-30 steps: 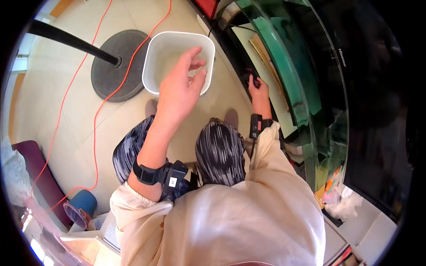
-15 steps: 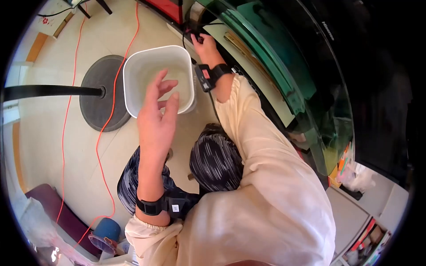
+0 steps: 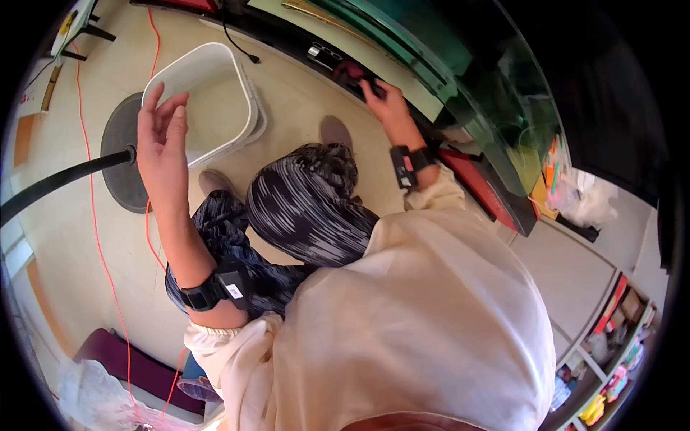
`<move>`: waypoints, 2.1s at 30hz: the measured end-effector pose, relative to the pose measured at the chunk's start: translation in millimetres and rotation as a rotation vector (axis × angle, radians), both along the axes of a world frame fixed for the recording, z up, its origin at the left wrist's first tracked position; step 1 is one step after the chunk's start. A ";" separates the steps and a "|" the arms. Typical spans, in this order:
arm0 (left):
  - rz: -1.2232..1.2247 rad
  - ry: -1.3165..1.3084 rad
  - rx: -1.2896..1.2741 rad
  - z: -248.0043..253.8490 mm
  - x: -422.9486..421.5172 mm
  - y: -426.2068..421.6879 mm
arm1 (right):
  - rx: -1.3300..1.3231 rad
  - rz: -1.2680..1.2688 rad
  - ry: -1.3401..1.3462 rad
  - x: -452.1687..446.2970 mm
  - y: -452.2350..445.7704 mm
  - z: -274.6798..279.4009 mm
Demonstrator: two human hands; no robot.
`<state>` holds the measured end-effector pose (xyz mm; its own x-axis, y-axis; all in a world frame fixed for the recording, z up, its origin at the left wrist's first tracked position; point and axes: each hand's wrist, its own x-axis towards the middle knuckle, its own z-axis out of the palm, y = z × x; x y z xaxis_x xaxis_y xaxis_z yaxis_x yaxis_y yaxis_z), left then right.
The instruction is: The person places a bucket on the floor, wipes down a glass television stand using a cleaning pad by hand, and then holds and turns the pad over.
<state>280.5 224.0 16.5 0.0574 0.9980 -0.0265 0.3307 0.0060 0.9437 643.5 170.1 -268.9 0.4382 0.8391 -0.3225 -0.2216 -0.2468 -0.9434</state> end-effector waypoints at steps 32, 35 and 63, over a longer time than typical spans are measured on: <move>-0.536 -0.455 -0.194 -1.9 51.7 -12.4 | 0.311 0.516 0.627 -119.4 -20.1 290.8; -0.318 -0.581 -0.263 -0.5 41.8 -6.9 | 0.302 0.500 0.011 -138.3 10.3 280.1; -0.436 -0.487 -0.169 19.3 28.9 -14.0 | -0.106 0.103 -1.653 42.4 48.5 257.2</move>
<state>309.4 210.0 35.8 0.4993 0.8650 -0.0495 -0.1263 0.1292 0.9836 685.9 218.6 -11.7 0.2909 0.8903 0.3504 0.9568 -0.2707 -0.1066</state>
